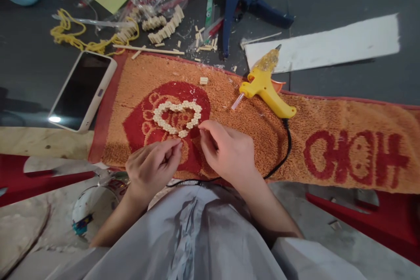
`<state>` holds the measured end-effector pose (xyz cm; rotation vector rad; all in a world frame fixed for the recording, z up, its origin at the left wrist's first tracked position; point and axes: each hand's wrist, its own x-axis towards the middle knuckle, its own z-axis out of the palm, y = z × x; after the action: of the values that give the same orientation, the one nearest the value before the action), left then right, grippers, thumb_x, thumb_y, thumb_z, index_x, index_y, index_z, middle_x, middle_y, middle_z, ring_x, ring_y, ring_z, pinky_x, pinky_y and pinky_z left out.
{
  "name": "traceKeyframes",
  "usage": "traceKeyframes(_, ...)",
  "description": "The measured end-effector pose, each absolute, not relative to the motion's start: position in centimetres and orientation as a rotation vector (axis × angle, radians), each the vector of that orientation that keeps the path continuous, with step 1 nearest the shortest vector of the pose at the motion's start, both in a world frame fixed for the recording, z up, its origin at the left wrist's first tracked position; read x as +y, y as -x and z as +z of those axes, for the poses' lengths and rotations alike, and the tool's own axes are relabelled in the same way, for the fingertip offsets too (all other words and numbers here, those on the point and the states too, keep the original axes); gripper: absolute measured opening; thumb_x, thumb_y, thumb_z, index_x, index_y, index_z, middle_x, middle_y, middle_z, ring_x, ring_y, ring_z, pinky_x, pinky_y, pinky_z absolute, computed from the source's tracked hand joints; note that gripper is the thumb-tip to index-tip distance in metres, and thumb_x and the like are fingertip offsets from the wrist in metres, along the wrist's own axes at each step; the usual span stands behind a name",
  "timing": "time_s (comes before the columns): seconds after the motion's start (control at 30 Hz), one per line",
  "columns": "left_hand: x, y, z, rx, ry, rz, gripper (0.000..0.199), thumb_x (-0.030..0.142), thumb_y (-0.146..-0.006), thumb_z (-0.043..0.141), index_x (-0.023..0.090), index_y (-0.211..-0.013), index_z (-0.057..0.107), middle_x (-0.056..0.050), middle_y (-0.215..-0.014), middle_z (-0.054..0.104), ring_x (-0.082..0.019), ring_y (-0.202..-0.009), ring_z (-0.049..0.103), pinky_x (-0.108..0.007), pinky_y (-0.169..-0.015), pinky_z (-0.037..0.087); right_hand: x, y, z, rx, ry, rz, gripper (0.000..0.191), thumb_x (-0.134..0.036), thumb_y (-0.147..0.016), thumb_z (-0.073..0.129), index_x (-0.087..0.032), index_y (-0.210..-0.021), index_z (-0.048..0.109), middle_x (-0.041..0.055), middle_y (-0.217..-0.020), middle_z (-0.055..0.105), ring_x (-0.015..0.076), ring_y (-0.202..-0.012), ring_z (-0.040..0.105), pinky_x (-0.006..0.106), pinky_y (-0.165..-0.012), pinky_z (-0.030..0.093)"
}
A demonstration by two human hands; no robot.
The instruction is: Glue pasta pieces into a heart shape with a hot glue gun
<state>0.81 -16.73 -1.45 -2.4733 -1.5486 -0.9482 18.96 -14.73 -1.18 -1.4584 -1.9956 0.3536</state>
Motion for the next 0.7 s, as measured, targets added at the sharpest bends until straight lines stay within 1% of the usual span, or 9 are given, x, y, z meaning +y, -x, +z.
traceKeyframes(0.2, -16.67, -0.95, -1.34, -1.542, 2.455, -0.924, 0.004, 0.016, -0.085, 0.066, 0.017, -0.088, 0.065, 0.005, -0.056, 0.064, -0.009, -0.048, 0.06, -0.024, -0.052, 0.045, -14.67, -18.86, -1.24, -2.02, 1.449, 0.339, 0.011, -0.021, -0.089, 0.055, -0.019, -0.09, 0.066, -0.0056, -0.056, 0.059, 0.0062, -0.043, 0.047, 0.018, -0.049, 0.038)
traceKeyframes(0.33, -16.65, -1.1, -1.34, -1.532, 2.425, -0.916, 0.003, 0.016, -0.086, 0.066, 0.02, -0.085, 0.065, 0.005, -0.059, 0.067, -0.009, -0.048, 0.061, -0.024, -0.05, 0.044, -14.69, -18.86, -1.27, -2.029, 1.473, 0.331, 0.013, -0.023, -0.089, 0.054, -0.02, -0.09, 0.067, -0.0052, -0.056, 0.061, 0.0065, -0.043, 0.049, 0.019, -0.049, 0.038)
traceKeyframes(0.57, -16.75, -1.07, -1.55, -1.539, 2.445, -0.903, 0.002, 0.016, -0.086, 0.065, 0.018, -0.085, 0.065, 0.004, -0.06, 0.068, -0.009, -0.048, 0.06, -0.024, -0.051, 0.045, -14.66, -18.83, -1.23, -2.043, 1.449, 0.329, 0.012, -0.021, -0.088, 0.055, -0.019, -0.089, 0.067, -0.0056, -0.055, 0.059, 0.0065, -0.043, 0.049, 0.019, -0.049, 0.037)
traceKeyframes(0.7, -16.66, -1.03, -1.84, -1.541, 2.462, -0.935, 0.005, 0.014, -0.084, 0.065, 0.018, -0.086, 0.065, 0.004, -0.062, 0.069, -0.01, -0.051, 0.063, -0.023, -0.053, 0.047, -14.73, -18.87, -1.36, -2.04, 1.458, 0.352, 0.013, -0.022, -0.089, 0.055, -0.02, -0.091, 0.067, -0.0057, -0.055, 0.059, 0.0064, -0.043, 0.048, 0.019, -0.05, 0.037)
